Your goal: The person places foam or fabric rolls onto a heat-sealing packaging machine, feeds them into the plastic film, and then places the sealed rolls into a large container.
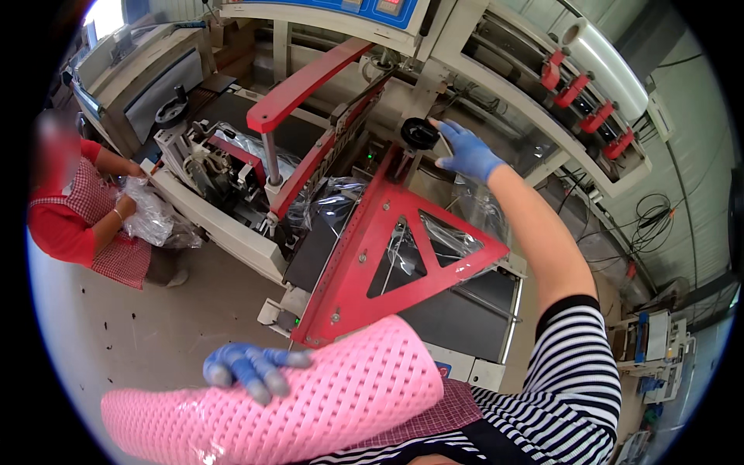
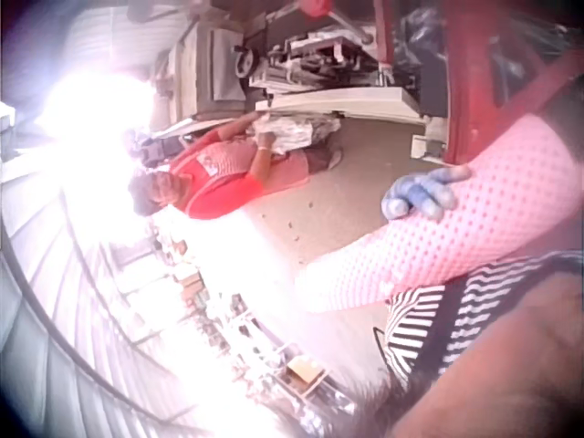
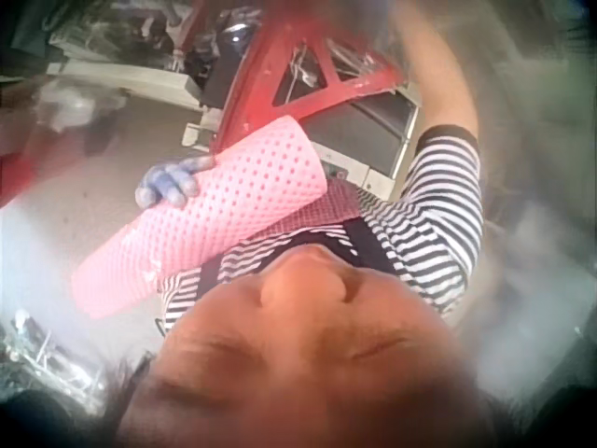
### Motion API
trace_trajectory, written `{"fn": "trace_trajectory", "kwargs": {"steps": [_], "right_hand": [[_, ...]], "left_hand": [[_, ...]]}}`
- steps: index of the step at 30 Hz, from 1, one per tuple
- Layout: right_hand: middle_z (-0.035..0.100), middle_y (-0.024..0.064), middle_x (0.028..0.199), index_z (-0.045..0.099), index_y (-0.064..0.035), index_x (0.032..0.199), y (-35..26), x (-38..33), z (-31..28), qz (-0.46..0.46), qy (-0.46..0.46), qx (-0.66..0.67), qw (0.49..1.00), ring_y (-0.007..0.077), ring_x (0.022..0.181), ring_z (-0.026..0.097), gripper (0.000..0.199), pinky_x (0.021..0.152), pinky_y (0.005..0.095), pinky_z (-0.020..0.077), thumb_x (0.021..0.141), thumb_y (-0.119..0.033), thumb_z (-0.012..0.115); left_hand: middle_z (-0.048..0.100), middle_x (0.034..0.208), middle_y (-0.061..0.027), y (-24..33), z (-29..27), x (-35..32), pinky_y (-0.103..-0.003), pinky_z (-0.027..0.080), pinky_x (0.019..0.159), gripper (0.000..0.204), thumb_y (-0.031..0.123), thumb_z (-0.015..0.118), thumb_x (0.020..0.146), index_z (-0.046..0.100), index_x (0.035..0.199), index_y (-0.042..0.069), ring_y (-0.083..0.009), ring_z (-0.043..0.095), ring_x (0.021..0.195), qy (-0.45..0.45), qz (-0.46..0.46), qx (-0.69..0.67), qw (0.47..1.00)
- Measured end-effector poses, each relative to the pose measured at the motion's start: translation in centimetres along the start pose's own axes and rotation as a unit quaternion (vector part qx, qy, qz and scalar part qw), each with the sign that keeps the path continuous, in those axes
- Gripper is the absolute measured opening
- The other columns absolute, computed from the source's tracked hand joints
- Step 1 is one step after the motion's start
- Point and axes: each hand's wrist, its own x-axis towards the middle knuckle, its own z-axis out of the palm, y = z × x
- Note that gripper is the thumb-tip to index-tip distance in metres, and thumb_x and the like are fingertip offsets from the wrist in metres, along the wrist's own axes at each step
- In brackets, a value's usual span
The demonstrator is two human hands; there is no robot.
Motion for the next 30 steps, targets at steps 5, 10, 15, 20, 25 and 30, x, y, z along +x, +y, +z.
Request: {"fn": "trace_trajectory", "kwargs": {"steps": [5,10,15,20,25,30], "right_hand": [[0.026,0.0178,0.156,0.031,-0.0295,0.149,3.2,11.2,5.1,-0.021,-0.080,-0.176,0.981,0.0392,0.138,0.035,0.094,0.112,0.0414,0.0352,0.067,-0.026,0.076],[0.047,0.0179,0.143,0.046,-0.0159,0.142,2.1,15.5,3.8,0.059,-0.249,-0.147,0.955,0.0366,0.131,0.046,0.077,0.108,0.0405,0.0393,0.075,-0.042,0.072],[0.053,0.0167,0.138,0.045,-0.0118,0.143,1.7,15.6,2.7,0.373,-0.220,0.161,0.887,0.0348,0.124,0.053,0.083,0.105,0.0384,0.0416,0.079,-0.059,0.066],[0.059,0.0171,0.128,0.046,-0.0185,0.141,7.2,13.9,3.3,-0.215,-0.156,-0.170,0.949,0.0362,0.112,0.060,0.083,0.098,0.0379,0.0466,0.070,-0.048,0.076],[0.066,0.0216,0.113,0.051,-0.0121,0.136,1.2,15.8,2.6,0.287,-0.252,-0.003,0.924,0.0351,0.106,0.064,0.083,0.097,0.0423,0.0468,0.069,-0.054,0.075],[0.066,0.0208,0.114,0.049,-0.0170,0.139,5.0,14.8,5.2,-0.153,-0.074,-0.275,0.946,0.0330,0.113,0.062,0.088,0.097,0.0410,0.0458,0.068,-0.064,0.072]], "left_hand": [[0.051,0.135,-0.0312,1.1,-0.1,-2.6,-0.061,0.003,0.116,0.054,0.032,0.034,0.102,0.059,0.123,-0.011,-0.0455,0.020,0.144,0.093,-0.004,0.014,0.996],[0.053,0.130,-0.0327,-0.1,-0.9,-5.5,-0.061,0.005,0.115,0.058,0.034,0.029,0.104,0.059,0.121,-0.014,-0.0438,0.034,0.138,0.168,0.030,0.044,0.984],[0.054,0.128,-0.0336,0.2,-0.6,-5.3,-0.060,0.005,0.116,0.058,0.033,0.029,0.104,0.059,0.119,-0.014,-0.0440,0.035,0.137,0.209,0.035,0.055,0.976],[0.059,0.120,-0.0331,-0.5,-2.1,-5.9,-0.061,0.008,0.116,0.059,0.034,0.028,0.106,0.062,0.113,-0.014,-0.0452,0.038,0.135,0.230,0.032,0.063,0.971],[0.059,0.122,-0.0315,-0.7,-2.6,-4.7,-0.061,0.008,0.116,0.059,0.036,0.030,0.106,0.061,0.116,-0.013,-0.0458,0.033,0.138,0.237,-0.001,0.049,0.970],[0.057,0.126,-0.0303,-0.6,-2.1,-4.9,-0.060,0.005,0.117,0.060,0.039,0.030,0.106,0.061,0.118,-0.012,-0.0452,0.029,0.140,0.243,-0.001,0.037,0.969]]}}
